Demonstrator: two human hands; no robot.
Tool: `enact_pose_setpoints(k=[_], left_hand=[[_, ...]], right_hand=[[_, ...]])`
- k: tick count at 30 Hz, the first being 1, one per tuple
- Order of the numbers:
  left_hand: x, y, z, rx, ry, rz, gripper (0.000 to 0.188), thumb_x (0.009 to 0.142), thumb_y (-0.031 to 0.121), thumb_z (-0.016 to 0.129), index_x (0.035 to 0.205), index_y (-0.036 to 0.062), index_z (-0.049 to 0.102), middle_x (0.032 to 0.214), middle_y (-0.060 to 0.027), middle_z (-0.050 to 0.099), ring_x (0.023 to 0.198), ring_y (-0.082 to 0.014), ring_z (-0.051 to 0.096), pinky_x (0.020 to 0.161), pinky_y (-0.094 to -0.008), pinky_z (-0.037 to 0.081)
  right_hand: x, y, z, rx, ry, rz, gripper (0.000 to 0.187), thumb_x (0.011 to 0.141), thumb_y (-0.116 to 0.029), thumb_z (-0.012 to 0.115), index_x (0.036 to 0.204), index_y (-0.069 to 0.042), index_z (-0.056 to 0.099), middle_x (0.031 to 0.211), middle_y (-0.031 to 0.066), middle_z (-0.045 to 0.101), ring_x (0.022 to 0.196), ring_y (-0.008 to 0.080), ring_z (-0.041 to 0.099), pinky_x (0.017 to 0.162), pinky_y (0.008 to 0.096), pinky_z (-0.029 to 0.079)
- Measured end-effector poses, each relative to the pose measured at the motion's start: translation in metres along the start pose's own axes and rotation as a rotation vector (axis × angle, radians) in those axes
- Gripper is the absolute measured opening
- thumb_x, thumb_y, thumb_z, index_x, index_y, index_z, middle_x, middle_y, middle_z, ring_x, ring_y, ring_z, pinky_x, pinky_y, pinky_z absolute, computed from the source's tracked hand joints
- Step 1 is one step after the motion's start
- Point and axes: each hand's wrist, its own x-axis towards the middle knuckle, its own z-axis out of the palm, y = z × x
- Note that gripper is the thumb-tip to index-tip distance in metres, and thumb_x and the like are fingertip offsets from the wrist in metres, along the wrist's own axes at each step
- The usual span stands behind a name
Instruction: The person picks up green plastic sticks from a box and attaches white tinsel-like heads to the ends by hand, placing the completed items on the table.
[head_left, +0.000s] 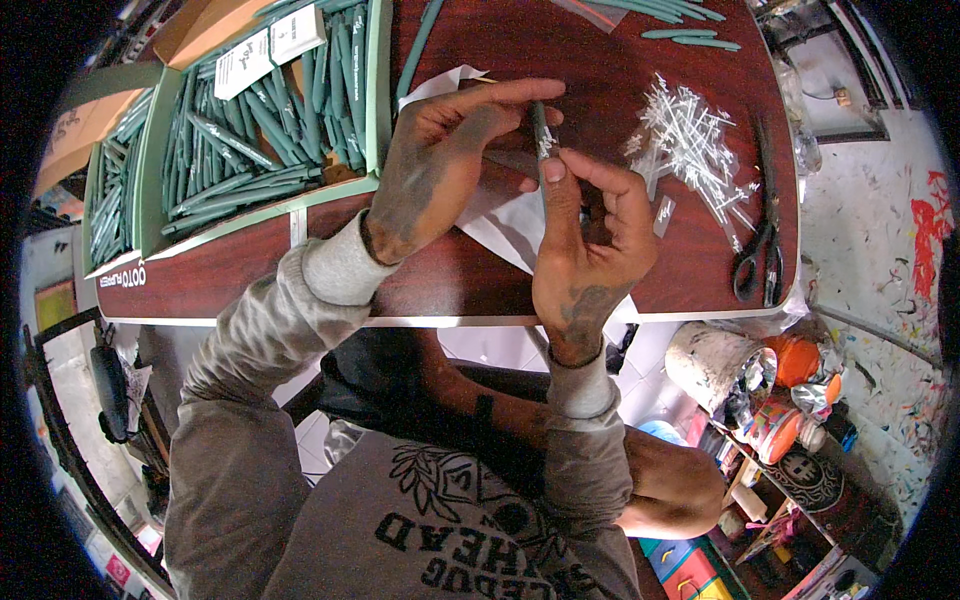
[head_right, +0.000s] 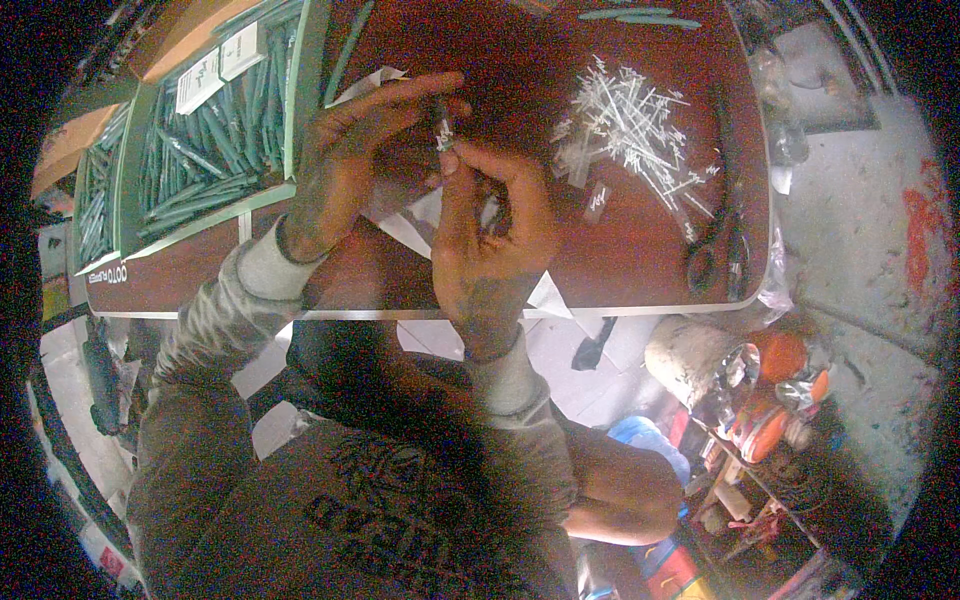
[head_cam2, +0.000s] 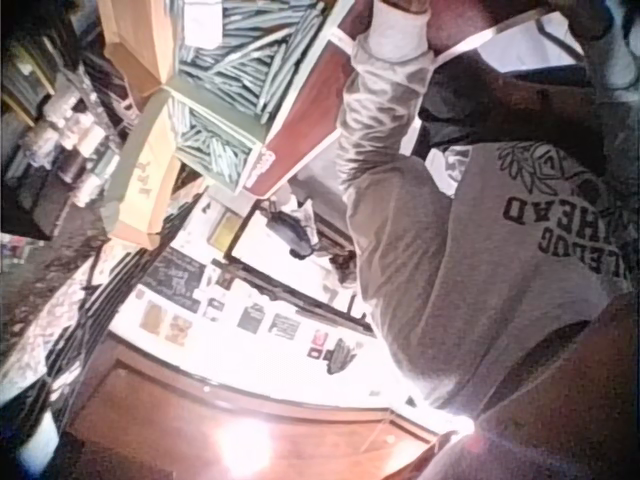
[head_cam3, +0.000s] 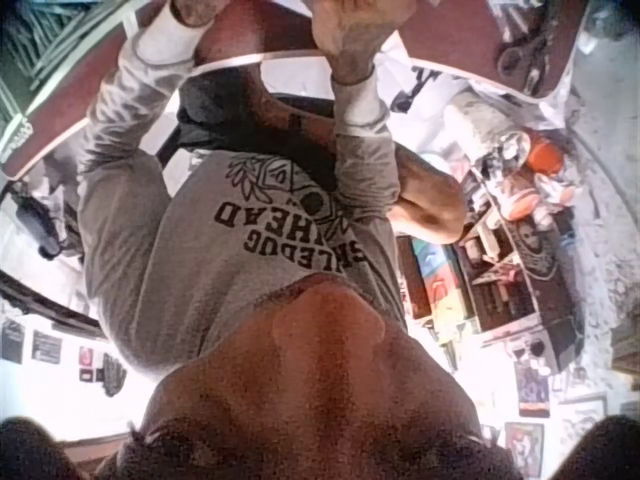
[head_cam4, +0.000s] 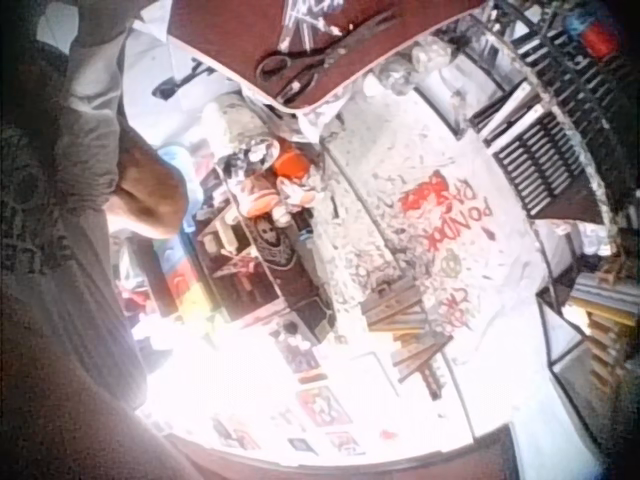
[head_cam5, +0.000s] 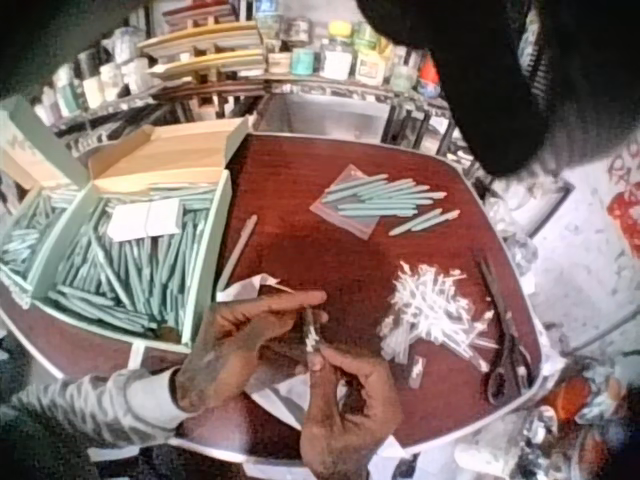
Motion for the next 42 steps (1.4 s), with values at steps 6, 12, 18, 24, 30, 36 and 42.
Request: enact_pose_setpoints(k=[6, 12, 18, 24, 30, 36, 42], left_hand=[[-0.001, 0.000, -0.002, 0.077, -0.005, -0.013, 0.035, 0.099, 0.025, 0.054, 0.123, 0.0037, 0.065, 0.115, -0.0101, 0.069, 0.104, -0.0162, 0.065, 0.092, -0.0300, 0.054], [-0.004, 0.012, 0.006, 0.164, 0.030, -0.112, 0.034, 0.099, 0.026, 0.055, 0.123, 0.0049, 0.066, 0.114, -0.0083, 0.069, 0.099, -0.0138, 0.065, 0.090, -0.0277, 0.054], [-0.002, 0.003, 0.001, 0.101, 0.010, -0.003, 0.037, 0.098, 0.030, 0.054, 0.120, 0.0035, 0.067, 0.114, -0.0094, 0.069, 0.100, -0.0160, 0.065, 0.090, -0.0308, 0.054], [0.000, 0.000, 0.000, 0.011, 0.005, 0.014, 0.033, 0.099, 0.023, 0.052, 0.120, 0.0016, 0.066, 0.109, -0.0098, 0.069, 0.091, -0.0149, 0.067, 0.079, -0.0290, 0.054], [-0.002, -0.003, 0.002, 0.194, 0.022, 0.095, 0.030, 0.100, 0.018, 0.053, 0.122, 0.0012, 0.065, 0.108, -0.0094, 0.069, 0.094, -0.0118, 0.063, 0.081, -0.0260, 0.054], [-0.004, -0.005, 0.003, 0.123, 0.050, 0.070, 0.029, 0.100, 0.015, 0.055, 0.124, 0.0037, 0.065, 0.106, -0.0064, 0.070, 0.091, -0.0074, 0.060, 0.077, -0.0233, 0.053], [-0.004, 0.007, 0.005, 0.032, 0.047, -0.092, 0.030, 0.101, 0.019, 0.054, 0.126, 0.0066, 0.064, 0.106, -0.0035, 0.070, 0.084, -0.0066, 0.062, 0.068, -0.0213, 0.053]], right_hand=[[0.000, -0.005, 0.000, 0.013, -0.011, -0.021, 0.010, 0.090, -0.001, 0.068, 0.098, 0.003, 0.064, 0.089, 0.0111, 0.068, 0.077, 0.0138, 0.066, 0.070, 0.0240, 0.049], [0.000, -0.008, -0.002, -0.013, -0.011, -0.054, 0.009, 0.089, -0.001, 0.068, 0.097, 0.003, 0.065, 0.092, 0.0117, 0.068, 0.079, 0.0144, 0.065, 0.074, 0.0259, 0.050], [0.000, -0.006, -0.002, -0.048, -0.007, -0.086, 0.010, 0.089, -0.001, 0.068, 0.098, 0.003, 0.065, 0.091, 0.0112, 0.068, 0.080, 0.0143, 0.065, 0.075, 0.0254, 0.050], [0.001, -0.008, -0.001, -0.062, -0.010, -0.030, 0.010, 0.089, -0.003, 0.069, 0.097, 0.003, 0.066, 0.091, 0.0106, 0.069, 0.082, 0.0137, 0.064, 0.077, 0.0252, 0.049], [0.002, -0.007, 0.001, -0.050, 0.026, -0.031, 0.010, 0.088, -0.006, 0.070, 0.095, 0.000, 0.067, 0.086, 0.0091, 0.068, 0.077, 0.0137, 0.062, 0.072, 0.0274, 0.048], [0.002, -0.009, 0.000, -0.088, 0.008, -0.037, 0.011, 0.088, -0.006, 0.071, 0.094, 0.002, 0.067, 0.091, 0.0104, 0.070, 0.084, 0.0128, 0.064, 0.079, 0.0262, 0.049], [0.001, -0.007, 0.001, -0.009, 0.018, -0.049, 0.013, 0.089, -0.004, 0.070, 0.098, 0.003, 0.063, 0.090, 0.0120, 0.069, 0.081, 0.0143, 0.065, 0.077, 0.0257, 0.049]])
